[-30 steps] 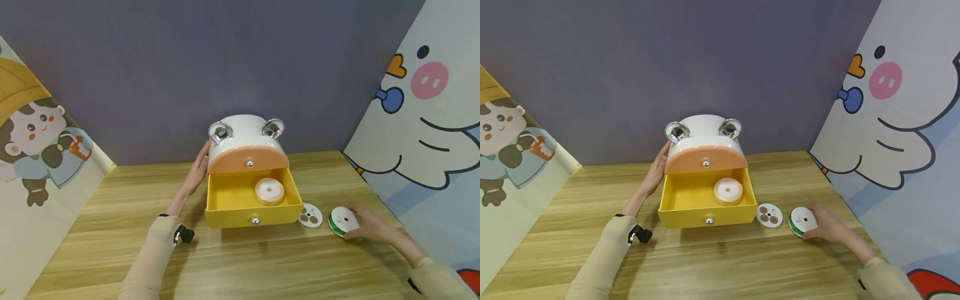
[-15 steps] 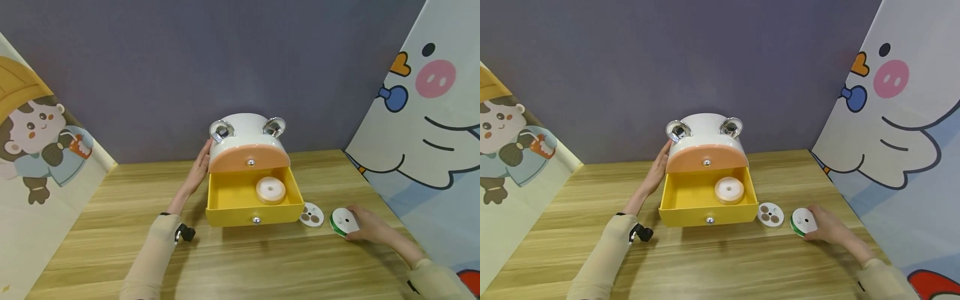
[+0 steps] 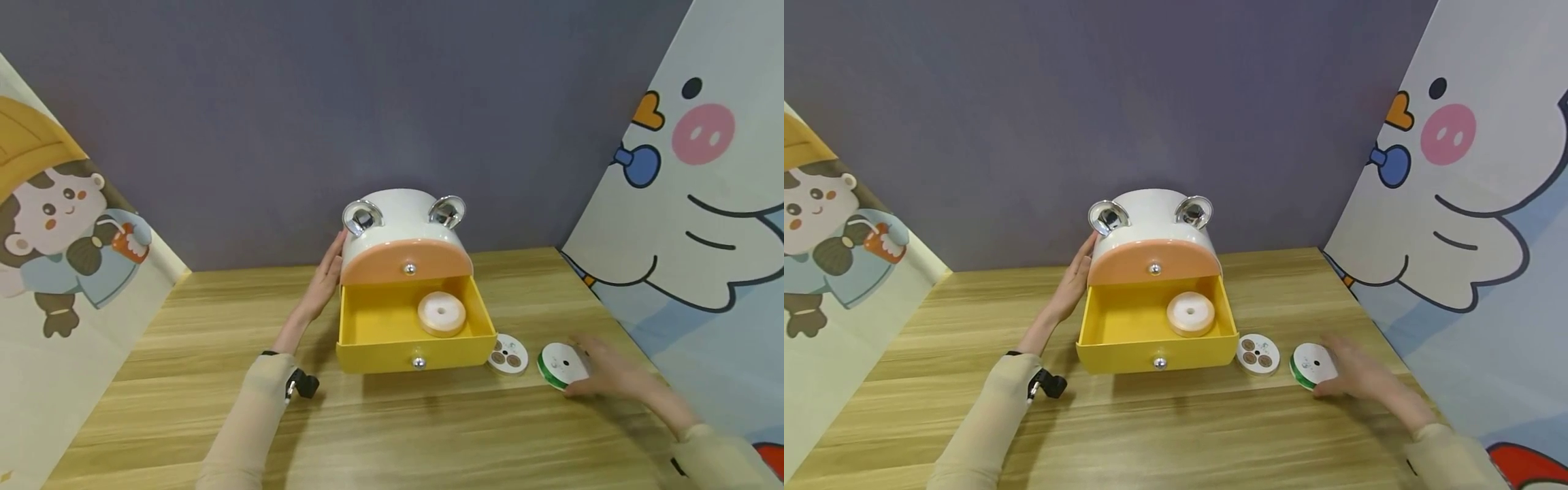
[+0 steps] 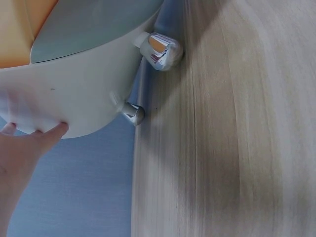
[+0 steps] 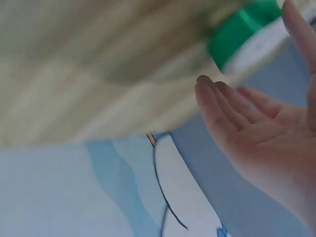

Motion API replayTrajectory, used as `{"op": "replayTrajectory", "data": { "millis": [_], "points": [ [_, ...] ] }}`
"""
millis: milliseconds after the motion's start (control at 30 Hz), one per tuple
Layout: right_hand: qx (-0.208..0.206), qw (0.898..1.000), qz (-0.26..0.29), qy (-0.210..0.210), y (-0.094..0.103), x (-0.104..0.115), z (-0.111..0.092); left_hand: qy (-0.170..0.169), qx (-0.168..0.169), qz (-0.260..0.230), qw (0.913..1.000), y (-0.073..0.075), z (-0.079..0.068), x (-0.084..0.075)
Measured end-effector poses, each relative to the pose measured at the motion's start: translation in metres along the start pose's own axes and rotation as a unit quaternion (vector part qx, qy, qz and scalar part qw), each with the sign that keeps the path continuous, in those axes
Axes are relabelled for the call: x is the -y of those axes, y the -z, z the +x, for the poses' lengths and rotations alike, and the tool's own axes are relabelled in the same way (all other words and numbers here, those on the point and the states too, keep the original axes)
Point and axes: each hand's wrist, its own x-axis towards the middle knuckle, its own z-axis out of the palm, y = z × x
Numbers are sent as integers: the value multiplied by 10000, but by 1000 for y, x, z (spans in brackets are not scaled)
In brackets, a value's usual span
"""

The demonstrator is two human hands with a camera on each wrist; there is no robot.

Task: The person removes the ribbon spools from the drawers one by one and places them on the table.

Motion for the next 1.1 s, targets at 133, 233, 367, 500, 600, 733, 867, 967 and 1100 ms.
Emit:
{"op": "replayTrajectory", "data": {
  "millis": [133, 233, 367, 500, 600, 733, 867, 967, 1100],
  "points": [
    [-260, 9992, -199, 209, 28, 10, 7, -50, -20, 2, 10000, 1, 0, 0],
    [-696, 9954, -354, 559, 55, 29, 16, -70, -35, 7, 10000, 2, 0, -1],
    [-1379, 9824, -297, 1226, 85, 71, 30, -86, -53, 20, 9999, 5, 0, -2],
    [-1546, 9698, -169, 1881, 101, 117, 45, -81, -100, 25, 9999, 7, 0, -2],
    [-1262, 9655, -41, 2279, 104, 147, 55, -43, -86, 21, 10000, 7, 0, -2],
    [-703, 9633, 148, 2587, 101, 175, 64, 1, -49, -8, 10000, 5, -1, -1],
    [-306, 9590, 260, 2805, 93, 192, 75, -7, -55, -55, 10000, 2, -1, -2],
    [-93, 9583, 182, 2849, 87, 199, 82, -11, -39, -79, 10000, 1, -1, -2],
    [199, 9591, 85, 2823, 79, 203, 91, -40, -17, -66, 10000, 0, -1, -1]
  ]
}}
